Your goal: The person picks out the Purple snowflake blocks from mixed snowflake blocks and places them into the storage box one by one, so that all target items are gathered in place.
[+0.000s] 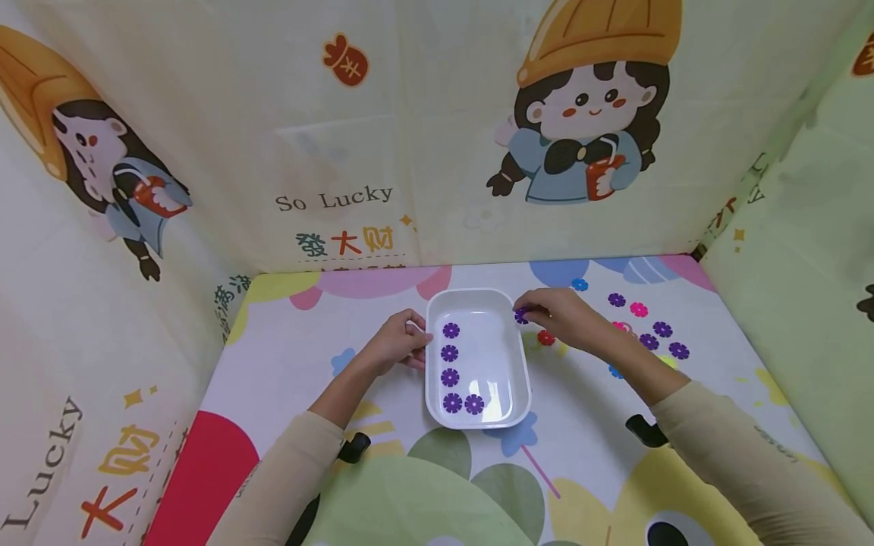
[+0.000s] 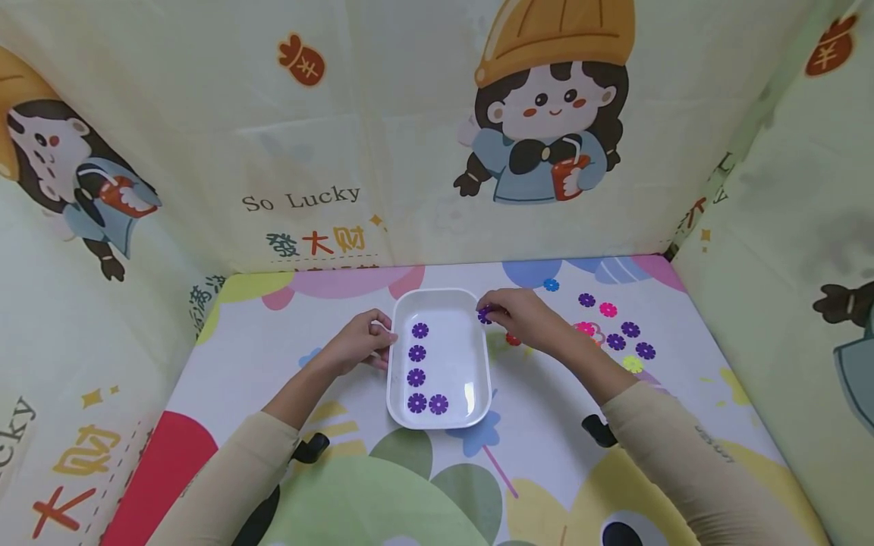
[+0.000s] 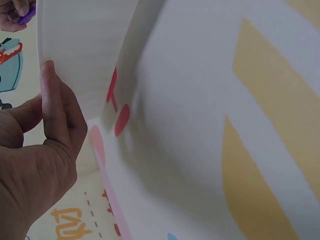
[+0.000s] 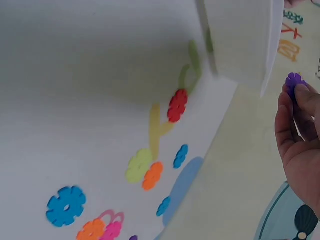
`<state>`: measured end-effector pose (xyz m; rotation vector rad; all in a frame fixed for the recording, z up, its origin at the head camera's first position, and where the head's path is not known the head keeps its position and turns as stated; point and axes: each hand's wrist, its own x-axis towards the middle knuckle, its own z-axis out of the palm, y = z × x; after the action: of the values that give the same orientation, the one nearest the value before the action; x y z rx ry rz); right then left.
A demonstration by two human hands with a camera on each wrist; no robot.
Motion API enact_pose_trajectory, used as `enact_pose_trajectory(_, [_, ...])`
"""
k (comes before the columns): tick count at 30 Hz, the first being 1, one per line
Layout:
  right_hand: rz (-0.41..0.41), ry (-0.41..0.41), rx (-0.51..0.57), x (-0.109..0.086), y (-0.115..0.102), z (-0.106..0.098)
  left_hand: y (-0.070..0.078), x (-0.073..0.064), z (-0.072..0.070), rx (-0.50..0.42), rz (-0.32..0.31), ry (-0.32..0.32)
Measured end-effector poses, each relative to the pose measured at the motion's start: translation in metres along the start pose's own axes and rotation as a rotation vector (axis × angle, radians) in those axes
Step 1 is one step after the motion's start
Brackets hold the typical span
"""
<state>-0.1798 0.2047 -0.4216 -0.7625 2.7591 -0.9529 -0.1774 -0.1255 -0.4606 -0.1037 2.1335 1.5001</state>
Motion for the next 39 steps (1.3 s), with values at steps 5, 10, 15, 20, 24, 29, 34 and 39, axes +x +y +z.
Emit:
enact_pose_trajectory(5, [-0.033,-0.059,0.017,0.005,-0.013,0.007,0.001,0.000,0.000,0.005,0.000,0.005])
enact_pose_trajectory(10, [-0.069,-0.103,0.020,0.013,-0.022,0.019,0.001,-0.001,0.000,0.001,-0.005,0.005])
enact_pose_trajectory(15, [-0.078,-0.166,0.026,0.019,-0.030,0.030,-0.002,0.000,0.000,-0.005,0.006,0.003])
enact_pose_trajectory(20, [-0.078,-0.232,0.034,0.025,-0.034,0.043,-0.002,0.000,0.000,-0.003,0.017,0.002])
enact_pose_trajectory(24, [-0.073,-0.273,0.033,0.029,-0.035,0.052,-0.002,-0.001,0.000,0.006,0.016,0.005])
enact_pose_trajectory(29, [-0.083,-0.332,0.046,0.032,-0.038,0.060,-0.001,-0.001,-0.001,0.004,0.009,0.004])
enact_pose_trajectory(34, [-0.067,-0.384,0.027,0.035,-0.042,0.067,0.000,-0.002,-0.001,0.003,0.005,0.001])
enact_pose_trajectory(39, [-0.061,-0.433,0.001,0.038,-0.046,0.072,0.000,-0.002,-0.001,0.003,0.002,-0.002])
